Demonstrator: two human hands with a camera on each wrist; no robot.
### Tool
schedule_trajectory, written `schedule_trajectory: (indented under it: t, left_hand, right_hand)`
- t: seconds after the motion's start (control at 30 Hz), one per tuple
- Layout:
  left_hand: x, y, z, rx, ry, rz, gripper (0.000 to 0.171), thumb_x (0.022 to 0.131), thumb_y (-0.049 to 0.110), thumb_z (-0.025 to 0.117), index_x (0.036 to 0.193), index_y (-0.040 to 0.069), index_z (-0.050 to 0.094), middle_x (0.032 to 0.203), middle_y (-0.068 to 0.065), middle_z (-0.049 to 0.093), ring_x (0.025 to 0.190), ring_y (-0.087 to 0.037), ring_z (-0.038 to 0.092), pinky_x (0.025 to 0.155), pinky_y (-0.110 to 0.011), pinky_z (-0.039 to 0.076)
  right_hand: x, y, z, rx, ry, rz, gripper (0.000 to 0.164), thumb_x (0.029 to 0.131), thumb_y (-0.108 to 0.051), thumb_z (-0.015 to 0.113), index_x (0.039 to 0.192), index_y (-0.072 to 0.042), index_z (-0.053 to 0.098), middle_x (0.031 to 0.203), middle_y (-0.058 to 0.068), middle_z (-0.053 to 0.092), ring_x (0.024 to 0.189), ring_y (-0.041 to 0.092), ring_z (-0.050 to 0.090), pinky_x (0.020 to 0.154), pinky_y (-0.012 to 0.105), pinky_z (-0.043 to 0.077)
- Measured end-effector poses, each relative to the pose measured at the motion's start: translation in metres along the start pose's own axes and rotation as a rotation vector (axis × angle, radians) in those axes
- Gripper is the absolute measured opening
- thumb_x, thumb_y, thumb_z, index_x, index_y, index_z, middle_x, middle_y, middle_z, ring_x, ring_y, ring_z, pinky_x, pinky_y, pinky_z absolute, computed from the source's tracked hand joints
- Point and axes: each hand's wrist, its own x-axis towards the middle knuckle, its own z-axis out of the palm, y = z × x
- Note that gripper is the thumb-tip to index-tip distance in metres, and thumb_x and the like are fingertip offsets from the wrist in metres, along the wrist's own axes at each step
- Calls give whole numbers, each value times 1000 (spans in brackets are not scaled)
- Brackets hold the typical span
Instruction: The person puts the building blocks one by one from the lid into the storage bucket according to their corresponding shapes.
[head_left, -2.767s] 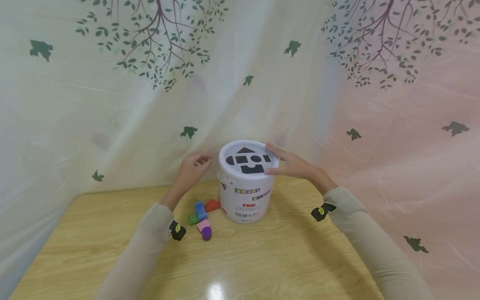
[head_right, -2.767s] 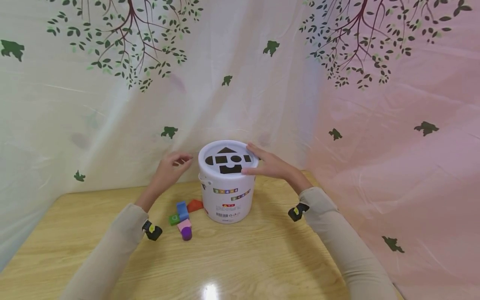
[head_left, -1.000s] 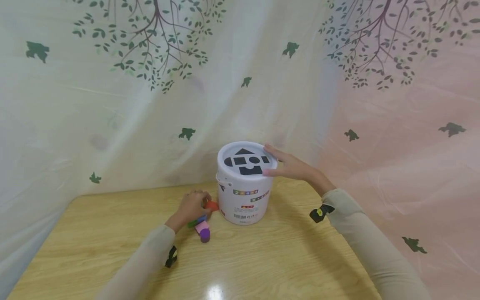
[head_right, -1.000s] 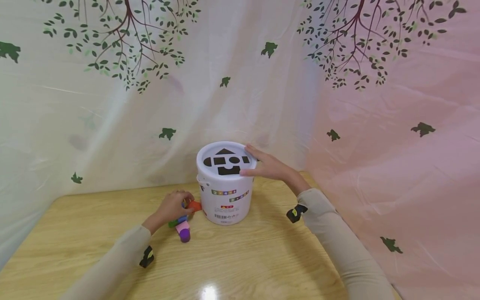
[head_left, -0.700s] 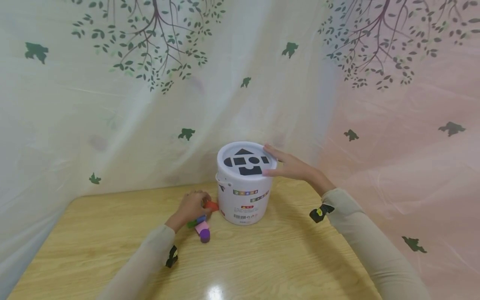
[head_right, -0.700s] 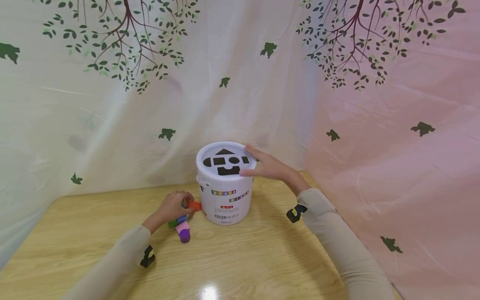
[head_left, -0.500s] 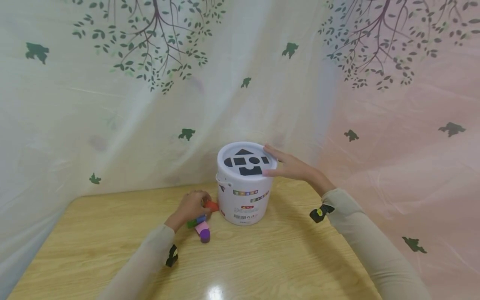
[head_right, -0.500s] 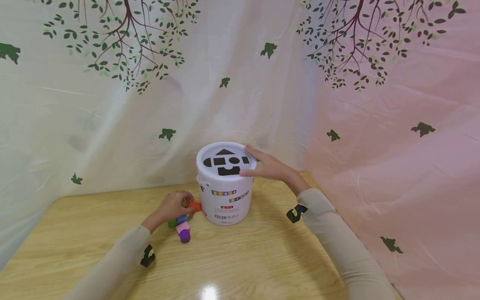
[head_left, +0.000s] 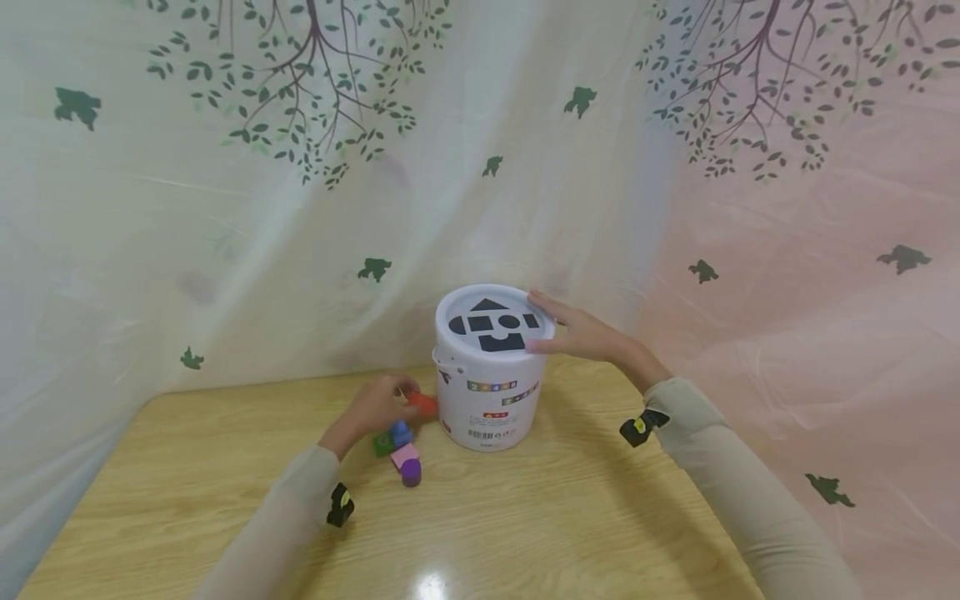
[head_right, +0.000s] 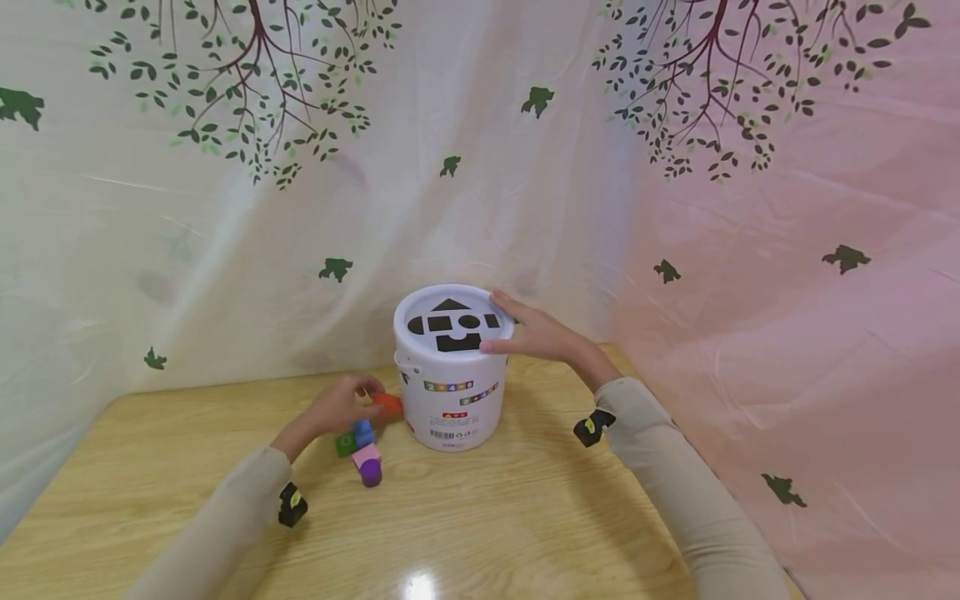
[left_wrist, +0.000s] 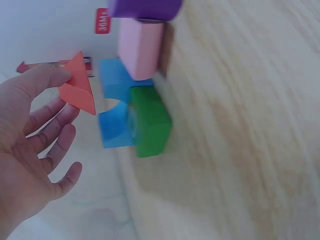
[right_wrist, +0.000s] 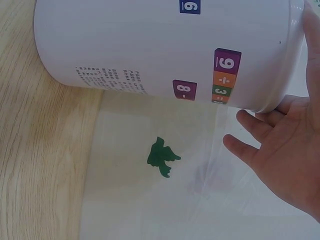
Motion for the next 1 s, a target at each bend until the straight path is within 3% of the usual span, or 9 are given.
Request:
schedule_trajectory:
  t: [0.27, 0.53, 0.73, 1.0]
  left_hand:
    - [1, 6, -22, -69, -4, 94, 26, 85, 15, 79, 106, 1, 71, 102, -12, 72, 104, -32, 62, 97, -52, 52]
    - [3, 17, -50, -111, -3, 102, 24, 87, 13, 77, 105, 0, 70, 104, -14, 71, 103, -32, 60, 94, -50, 51]
    - [1, 32, -76, -101, 61, 96, 27, 88, 19, 77, 109, 3, 69, 109, -15, 70, 112, -38, 59, 98, -53, 50]
    - [2, 56, -104, -117, 168, 151, 32, 90, 18, 76, 115, 1, 67, 114, -18, 69, 115, -40, 57, 98, -53, 49]
  right_hand:
    - [0, -1, 0, -7, 2, -17, 99, 89, -49, 73, 164, -19, 15, 173, -2, 7, 160, 28, 9, 126, 59, 15]
    - [1, 2, 0, -13, 5, -19, 102, 88, -54, 73, 164, -21, 15, 173, -1, 6, 160, 29, 9, 125, 60, 16]
    - [0, 1, -2, -12, 7, -21, 104, 87, -56, 73, 164, -19, 15, 173, -2, 7, 160, 29, 9, 125, 59, 15]
    - [-1, -1, -1, -19, -1, -19, 103, 88, -55, 73, 165, -20, 14, 173, -1, 6, 160, 29, 9, 126, 58, 14]
